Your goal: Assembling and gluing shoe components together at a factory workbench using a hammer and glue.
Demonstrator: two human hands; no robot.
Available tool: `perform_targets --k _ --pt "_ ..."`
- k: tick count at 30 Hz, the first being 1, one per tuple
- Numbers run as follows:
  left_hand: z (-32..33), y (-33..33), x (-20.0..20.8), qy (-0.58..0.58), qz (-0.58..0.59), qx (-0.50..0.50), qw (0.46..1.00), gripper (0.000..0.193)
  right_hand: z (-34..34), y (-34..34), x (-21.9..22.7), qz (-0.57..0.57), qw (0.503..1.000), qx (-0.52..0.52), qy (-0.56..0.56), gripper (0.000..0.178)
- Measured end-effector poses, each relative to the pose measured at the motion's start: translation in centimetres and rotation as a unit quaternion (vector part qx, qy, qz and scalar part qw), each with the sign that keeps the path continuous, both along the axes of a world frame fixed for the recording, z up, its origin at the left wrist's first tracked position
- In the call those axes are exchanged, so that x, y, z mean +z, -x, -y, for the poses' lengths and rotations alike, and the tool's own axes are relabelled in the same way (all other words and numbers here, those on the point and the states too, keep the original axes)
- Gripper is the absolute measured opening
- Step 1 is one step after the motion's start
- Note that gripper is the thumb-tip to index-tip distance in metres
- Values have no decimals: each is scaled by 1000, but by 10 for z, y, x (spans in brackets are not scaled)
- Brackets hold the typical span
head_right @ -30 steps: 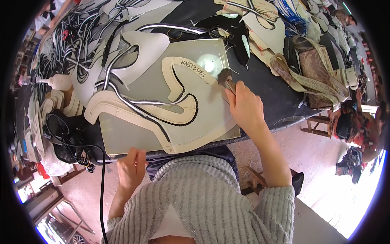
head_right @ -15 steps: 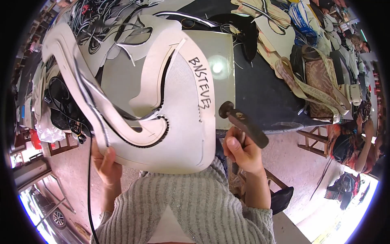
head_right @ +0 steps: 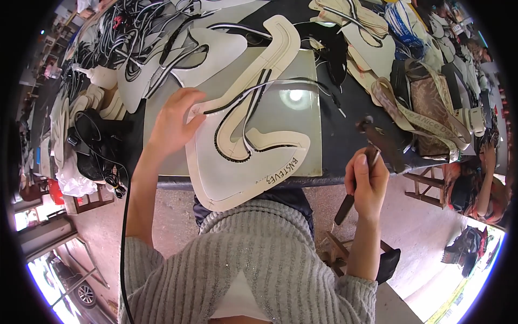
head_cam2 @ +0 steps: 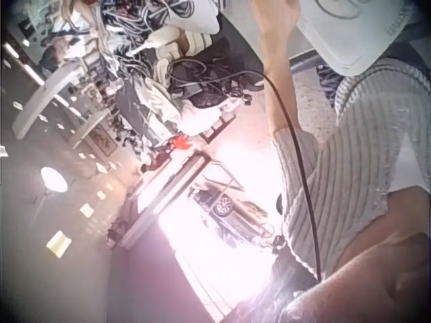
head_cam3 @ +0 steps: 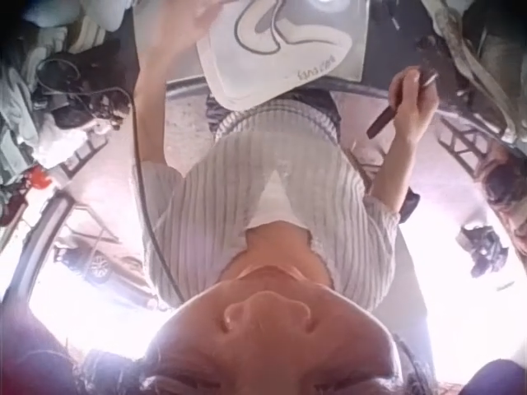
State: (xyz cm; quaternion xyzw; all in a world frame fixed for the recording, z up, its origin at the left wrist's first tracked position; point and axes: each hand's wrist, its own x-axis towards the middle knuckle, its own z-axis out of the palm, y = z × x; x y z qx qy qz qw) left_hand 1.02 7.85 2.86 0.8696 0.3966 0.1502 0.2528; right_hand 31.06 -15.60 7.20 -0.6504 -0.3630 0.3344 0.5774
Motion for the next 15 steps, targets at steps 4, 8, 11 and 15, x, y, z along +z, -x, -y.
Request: perform_targets --k 4,8,11,15 --pt "34 -22 -14 -44 163 40 985 49 -40 18 -1 57 990 112 62 25" --pt "35 -33 -33 -107 132 63 983 55 -120 43 -4 290 918 265 51 22" --pt "31 -45 -37 -92 167 64 980 55 -163 36 -16 403 857 313 73 32" --pt "33 -50 -36 -97 151 82 980 53 -184 33 -21 483 790 343 159 28"
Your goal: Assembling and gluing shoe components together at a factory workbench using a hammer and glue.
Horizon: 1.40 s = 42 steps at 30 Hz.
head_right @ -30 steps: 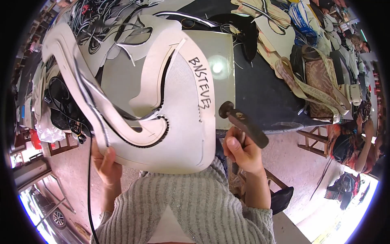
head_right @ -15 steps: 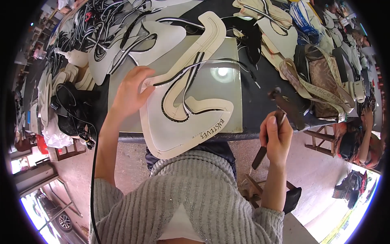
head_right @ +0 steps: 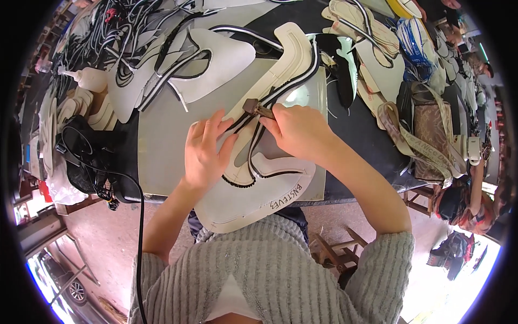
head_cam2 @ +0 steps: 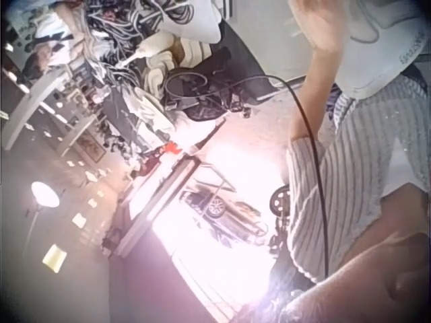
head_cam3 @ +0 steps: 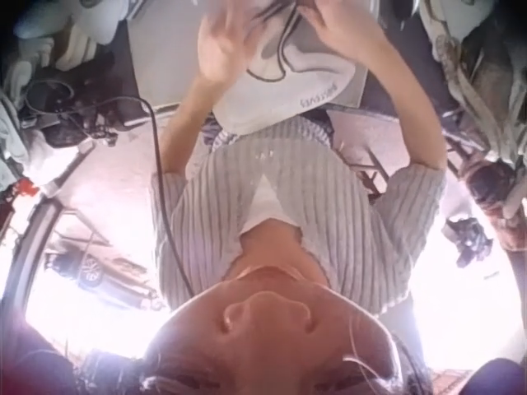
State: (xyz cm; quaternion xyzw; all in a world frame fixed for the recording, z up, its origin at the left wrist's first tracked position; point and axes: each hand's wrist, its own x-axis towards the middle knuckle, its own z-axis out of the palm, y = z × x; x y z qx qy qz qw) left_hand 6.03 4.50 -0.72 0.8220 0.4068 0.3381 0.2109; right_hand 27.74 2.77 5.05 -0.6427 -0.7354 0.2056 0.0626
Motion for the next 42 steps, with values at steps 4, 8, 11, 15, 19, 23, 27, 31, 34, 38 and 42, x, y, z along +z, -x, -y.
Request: perform_targets --k 4,8,11,15,19,23,27,31,34,38,42 --pt "-1 -5 2 20 18 15 1000 45 -6 -8 -6 -11 1000 -4 28 28" --pt "-9 -11 9 182 91 41 978 38 -10 -12 -9 -25 1000 19 5 37" --pt "-14 -12 3 119 59 13 991 37 -14 -16 -8 -34 999 25 13 38" --pt "-16 -12 -2 -6 4 -19 1000 38 -16 -19 -7 -44 998 31 23 39" --pt "-13 -13 -2 67 53 2 996 42 -15 -22 -12 -52 998 34 20 38" --pt "-10 -15 0 128 88 33 987 49 -16 -21 -13 -74 996 31 28 37" --pt "-9 -21 9 115 38 45 992 50 -16 -23 -14 -72 997 32 27 36" --pt "-9 -20 5 153 62 48 985 49 -16 -24 -15 -72 996 36 27 36" --pt "-12 -20 1 165 103 41 980 48 -17 -24 -13 -74 996 38 32 36" --pt "-17 -25 8 176 96 64 978 46 -20 -23 -4 -44 997 60 28 35" --pt "-17 -26 5 157 83 53 983 47 -18 -16 5 -20 996 78 41 35"
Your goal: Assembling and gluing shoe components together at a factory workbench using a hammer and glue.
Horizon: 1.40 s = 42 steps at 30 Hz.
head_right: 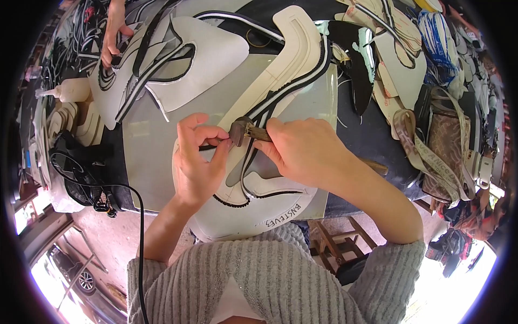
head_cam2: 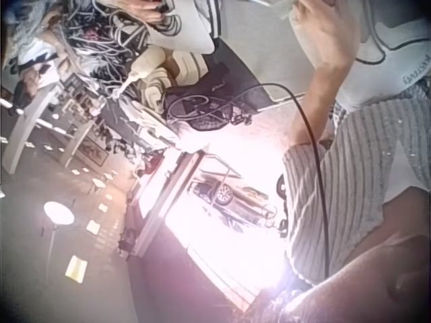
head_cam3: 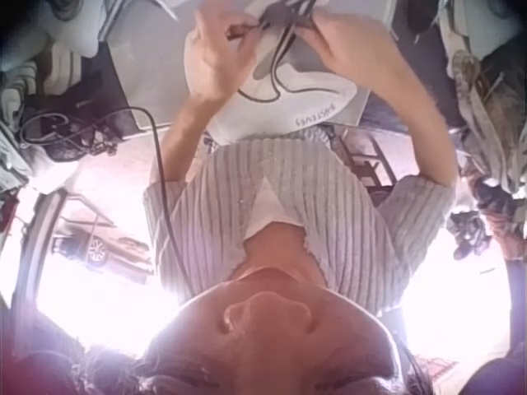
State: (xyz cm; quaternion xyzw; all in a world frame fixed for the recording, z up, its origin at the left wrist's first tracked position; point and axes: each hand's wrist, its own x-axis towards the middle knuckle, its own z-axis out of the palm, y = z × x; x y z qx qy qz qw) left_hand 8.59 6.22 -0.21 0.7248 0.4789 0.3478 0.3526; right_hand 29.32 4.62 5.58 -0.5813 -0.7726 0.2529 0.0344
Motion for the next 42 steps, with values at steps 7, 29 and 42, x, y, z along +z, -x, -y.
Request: perform_targets --k 7,29,42 --pt "3 3 -3 -101 -56 -2 993 48 1 0 -8 1 1000 -11 -17 34" --pt "-4 8 -19 -262 -47 -90 960 34 -9 8 7 -5 1000 5 -9 31" --pt "-9 11 -5 -38 -16 -64 997 44 11 5 -20 9 998 -37 -54 34"
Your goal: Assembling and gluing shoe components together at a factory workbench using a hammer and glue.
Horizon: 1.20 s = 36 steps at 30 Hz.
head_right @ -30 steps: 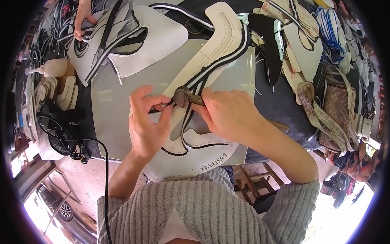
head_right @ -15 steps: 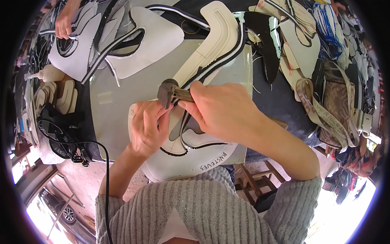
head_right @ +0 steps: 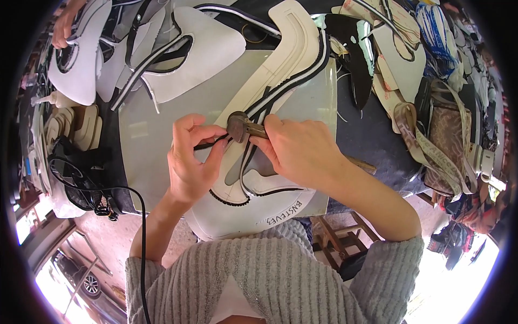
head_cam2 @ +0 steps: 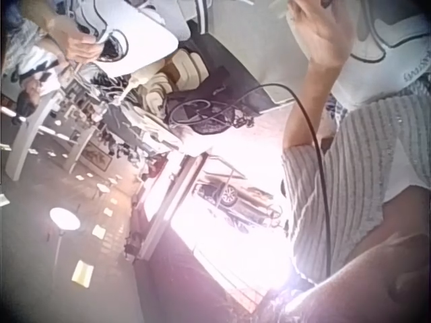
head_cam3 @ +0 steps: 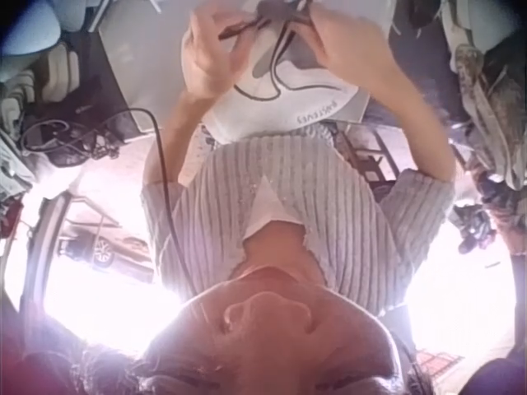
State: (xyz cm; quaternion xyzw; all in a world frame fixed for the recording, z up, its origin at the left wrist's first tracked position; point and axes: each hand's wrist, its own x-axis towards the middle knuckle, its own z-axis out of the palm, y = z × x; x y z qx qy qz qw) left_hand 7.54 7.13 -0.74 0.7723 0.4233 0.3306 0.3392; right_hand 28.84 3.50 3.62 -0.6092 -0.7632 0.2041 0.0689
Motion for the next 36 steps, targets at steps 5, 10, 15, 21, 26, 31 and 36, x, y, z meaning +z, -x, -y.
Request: perform_targets --k 5,10,15,21,26,31,36 --pt "-2 1 -5 -82 -19 -31 996 37 -1 2 2 -11 1000 -12 22 35" --pt "2 -2 -7 -221 -51 -56 972 29 -7 1 11 -16 1000 2 17 34" --pt "4 -2 -3 -266 -83 -64 958 34 -9 4 16 11 998 52 45 34" --pt "2 10 -1 1 43 19 999 29 -10 4 15 18 998 47 31 34" --pt "2 14 -4 -233 -70 -90 966 28 -13 2 14 14 999 41 28 35" --pt "3 9 -5 -111 16 -32 993 28 -14 5 17 18 998 47 30 35" --pt "-2 13 -8 -184 -2 -88 979 29 -14 6 21 37 994 11 102 31"
